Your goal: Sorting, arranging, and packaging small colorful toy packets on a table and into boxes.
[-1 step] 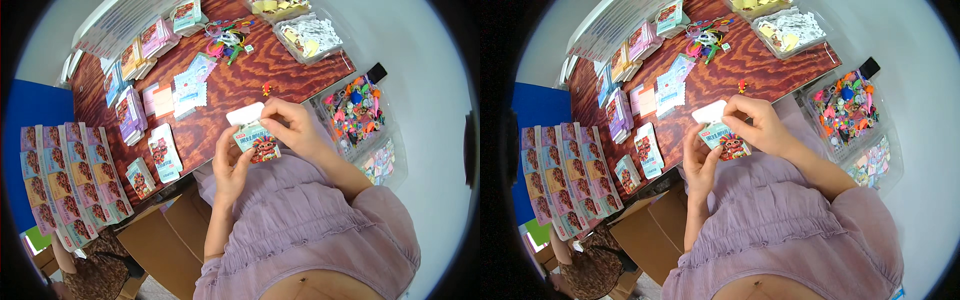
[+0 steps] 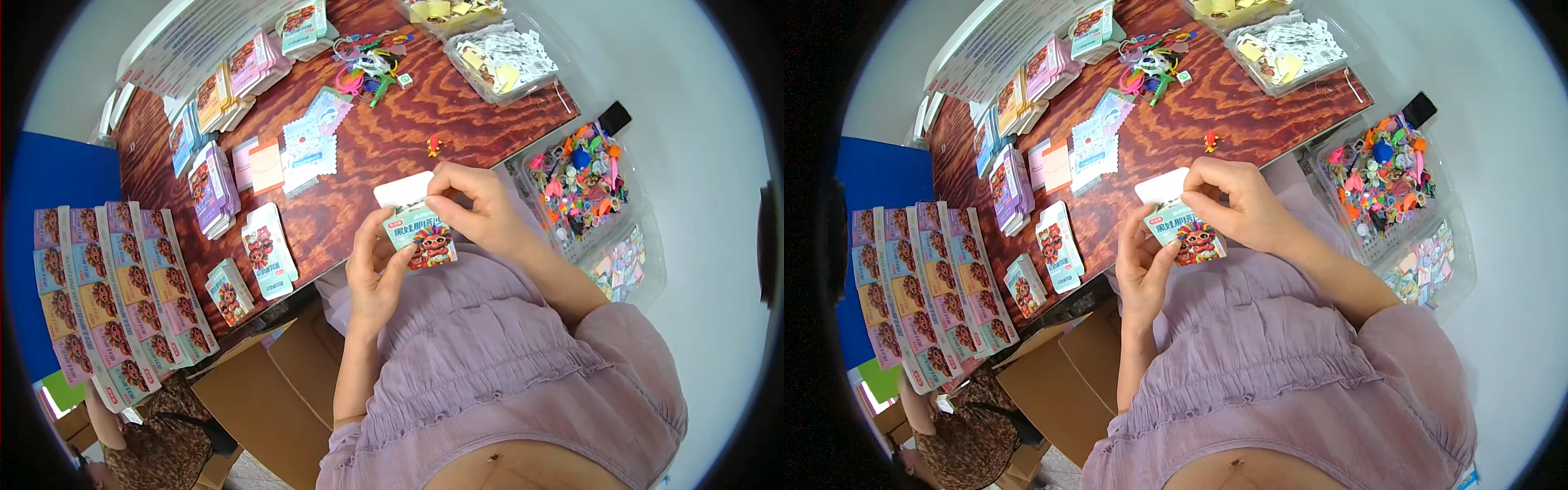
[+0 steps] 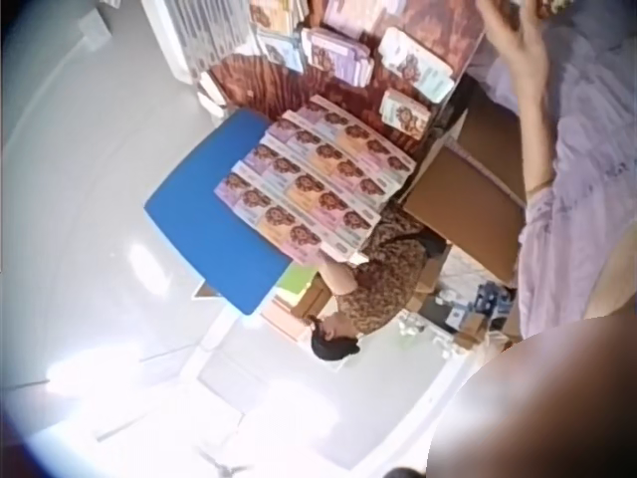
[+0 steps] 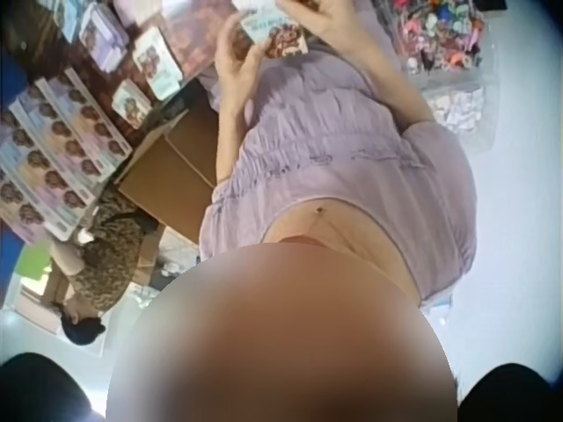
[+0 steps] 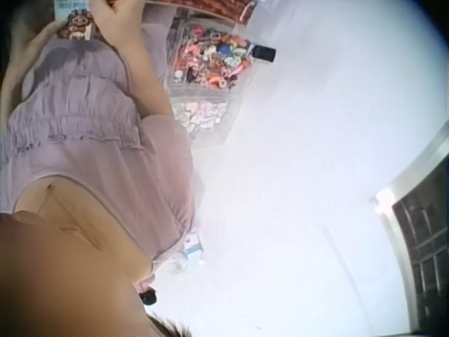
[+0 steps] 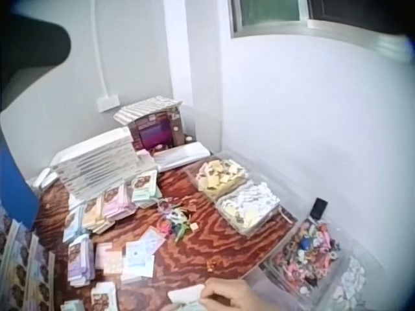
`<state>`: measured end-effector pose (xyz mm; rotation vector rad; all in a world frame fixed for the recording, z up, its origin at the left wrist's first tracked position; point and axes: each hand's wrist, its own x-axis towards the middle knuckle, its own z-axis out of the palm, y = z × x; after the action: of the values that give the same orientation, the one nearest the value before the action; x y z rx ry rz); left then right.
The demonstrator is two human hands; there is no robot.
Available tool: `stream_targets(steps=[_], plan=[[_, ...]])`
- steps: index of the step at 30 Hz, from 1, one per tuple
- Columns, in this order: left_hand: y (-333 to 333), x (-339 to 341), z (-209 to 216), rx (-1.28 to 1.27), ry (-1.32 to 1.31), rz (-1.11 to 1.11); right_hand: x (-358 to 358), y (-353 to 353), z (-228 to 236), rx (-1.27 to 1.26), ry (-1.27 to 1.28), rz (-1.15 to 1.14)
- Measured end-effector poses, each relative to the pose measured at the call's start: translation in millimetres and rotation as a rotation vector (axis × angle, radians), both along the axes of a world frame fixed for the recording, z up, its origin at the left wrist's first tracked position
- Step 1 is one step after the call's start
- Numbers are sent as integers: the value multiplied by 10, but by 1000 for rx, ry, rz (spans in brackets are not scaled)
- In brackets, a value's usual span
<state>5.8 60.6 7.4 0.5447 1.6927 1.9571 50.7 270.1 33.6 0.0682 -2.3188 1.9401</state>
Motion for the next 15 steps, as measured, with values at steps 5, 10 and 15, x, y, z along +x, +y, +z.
stream_targets(steps=[5, 10, 15], plan=[[26, -20, 51, -113, 72, 0, 6, -129, 14, -199, -26, -156], [31, -2, 77, -207, 173, 22, 17, -77, -97, -365, -62, -6], [19, 2, 34, -291, 242, 8, -22, -136, -144, -364, -140, -57]])
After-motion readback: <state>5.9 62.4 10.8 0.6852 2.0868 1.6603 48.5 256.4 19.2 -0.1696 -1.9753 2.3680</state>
